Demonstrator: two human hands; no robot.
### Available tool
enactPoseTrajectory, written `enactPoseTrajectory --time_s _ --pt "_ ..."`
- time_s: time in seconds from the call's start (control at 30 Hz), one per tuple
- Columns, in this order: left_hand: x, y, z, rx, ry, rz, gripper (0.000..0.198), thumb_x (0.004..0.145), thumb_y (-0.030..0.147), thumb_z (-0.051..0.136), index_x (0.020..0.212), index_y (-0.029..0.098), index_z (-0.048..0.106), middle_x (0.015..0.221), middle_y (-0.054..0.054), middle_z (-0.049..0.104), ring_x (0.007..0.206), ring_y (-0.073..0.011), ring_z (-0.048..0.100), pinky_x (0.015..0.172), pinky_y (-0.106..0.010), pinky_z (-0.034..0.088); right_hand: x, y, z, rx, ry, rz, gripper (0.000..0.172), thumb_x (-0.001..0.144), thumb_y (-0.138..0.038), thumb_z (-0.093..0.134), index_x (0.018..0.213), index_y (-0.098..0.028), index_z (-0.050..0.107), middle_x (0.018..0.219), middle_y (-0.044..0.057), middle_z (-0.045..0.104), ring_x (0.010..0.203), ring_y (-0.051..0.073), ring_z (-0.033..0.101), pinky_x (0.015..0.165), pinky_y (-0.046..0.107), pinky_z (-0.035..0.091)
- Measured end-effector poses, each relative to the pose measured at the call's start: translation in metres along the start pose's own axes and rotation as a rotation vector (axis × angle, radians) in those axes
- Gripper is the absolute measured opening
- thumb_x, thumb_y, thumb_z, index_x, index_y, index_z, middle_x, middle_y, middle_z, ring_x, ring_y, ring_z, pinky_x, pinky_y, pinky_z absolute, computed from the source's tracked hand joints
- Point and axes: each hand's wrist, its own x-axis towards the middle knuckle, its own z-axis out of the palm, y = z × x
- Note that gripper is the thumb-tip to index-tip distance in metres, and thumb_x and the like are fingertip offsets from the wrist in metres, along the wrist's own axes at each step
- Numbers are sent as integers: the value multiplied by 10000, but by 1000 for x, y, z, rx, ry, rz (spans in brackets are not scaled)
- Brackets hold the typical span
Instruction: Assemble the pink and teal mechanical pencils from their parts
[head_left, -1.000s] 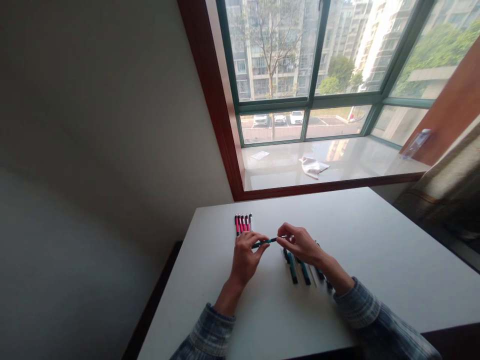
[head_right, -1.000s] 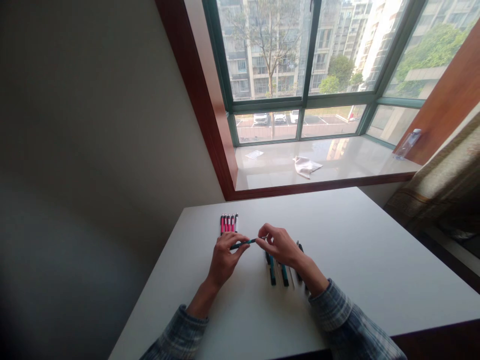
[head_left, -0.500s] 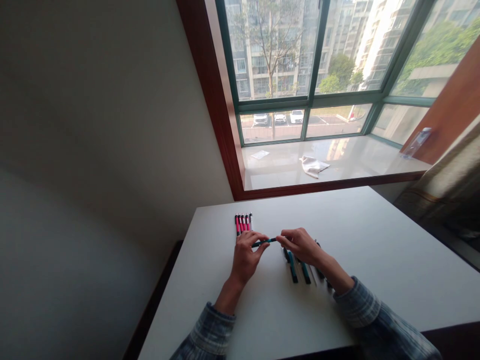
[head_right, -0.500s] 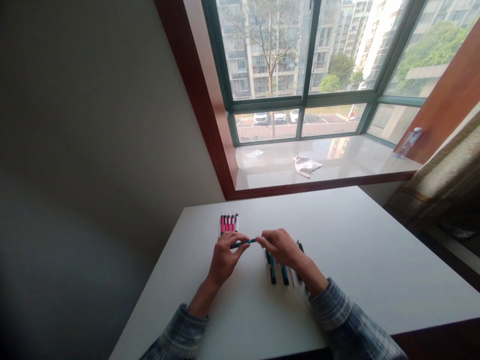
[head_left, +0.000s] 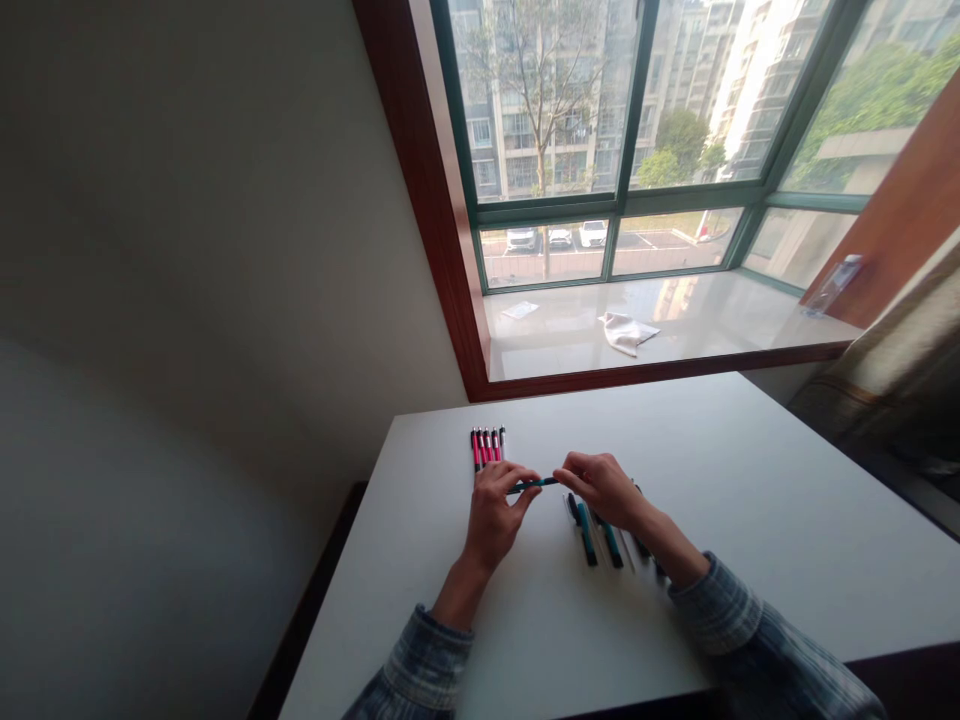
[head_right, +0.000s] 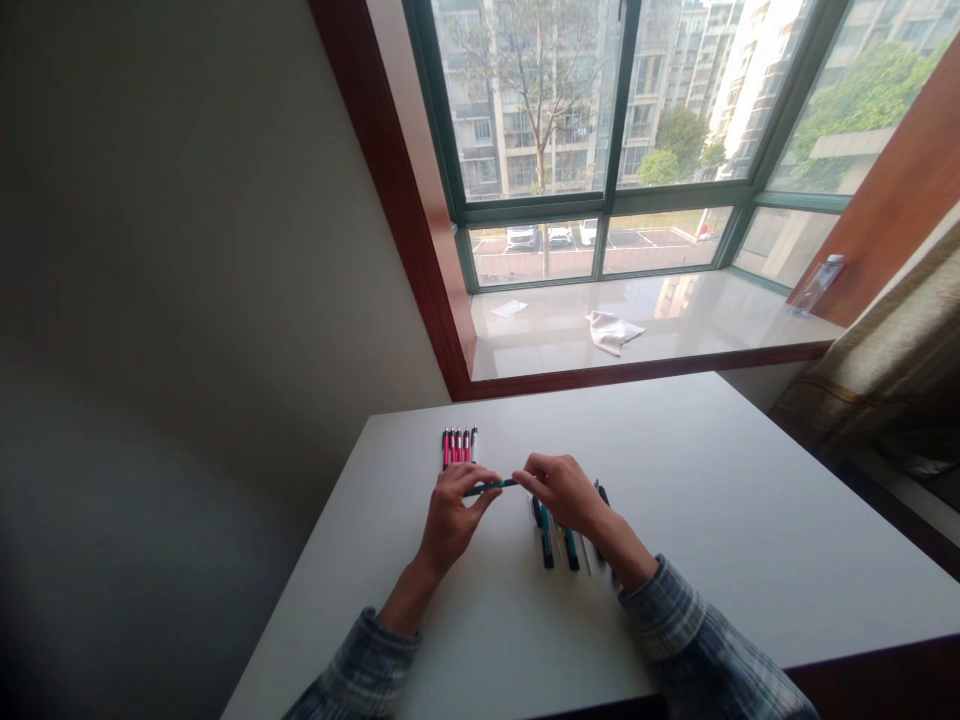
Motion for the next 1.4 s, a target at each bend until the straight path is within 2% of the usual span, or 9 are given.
enactPoseTrajectory --time_s 0.43,0.57,0.7,0.77,0.93,1.03,1.17,1.3,1.4 --pt "-1 5 0 9 -12 27 63 903 271 723 953 273 761 952 -35 728 1003 -256 624 960 -432 432 -1 -5 4 -37 -6 100 605 1035 -508 407 568 -174 599 511 -14 592 485 116 518 579 258 337" --pt "2 2 -5 -256 51 -98 265 898 431 712 1104 268 744 1184 -80 703 1179 -285 602 1031 -428 444 0 -6 0 90 96 142 616 1030 -570 375 604 -184 597 517 -10 578 495 130 526 568 250 374" --pt "2 -5 -5 -568 125 -323 517 978 596 493 1369 279 612 1435 -115 585 1269 -295 572 1036 -417 465 -1 -7 1 164 100 136 629 1018 -612 365 607 -188 582 522 -4 566 491 135 507 546 247 385" --pt "0 -8 -2 -660 110 -369 573 999 622 402 1441 287 545 1459 -126 561 1256 -291 580 1037 -421 467 -2 -9 5 176 51 117 630 1016 -613 375 599 -186 579 519 -6 564 487 130 498 542 244 379" --pt "0 -8 3 -701 120 -401 582 999 600 435 1498 302 457 1460 -126 544 1238 -264 586 1017 -396 481 -2 -10 9 196 11 136 607 1010 -591 426 597 -181 599 516 -14 581 487 124 511 550 235 378" --pt "4 -10 1 -735 208 -457 558 943 545 595 1423 268 527 1310 -123 629 1100 -230 644 919 -351 524 -1 -10 4 207 121 162 603 1011 -592 430 616 -180 625 526 -9 591 499 129 529 566 236 395" --pt "8 -11 0 -855 210 -517 444 806 442 787 1142 165 702 927 -62 707 787 -165 662 790 -318 541 -2 -12 3 212 195 167 624 1016 -600 411 624 -176 647 518 1 592 484 132 529 548 239 397" --pt "9 -10 -2 -984 293 -602 388 743 400 837 1021 142 750 898 -61 729 769 -159 671 799 -322 549 -5 -17 7 220 7 103 580 1031 -545 422 669 -174 682 552 3 632 498 127 549 546 234 401" --pt "10 -11 -5 -1059 347 -647 339 737 395 834 963 153 762 952 -67 744 830 -166 685 808 -313 554 -6 -23 8 176 -134 -10 391 1019 -450 510 844 -190 745 628 -6 686 559 125 592 623 238 444"
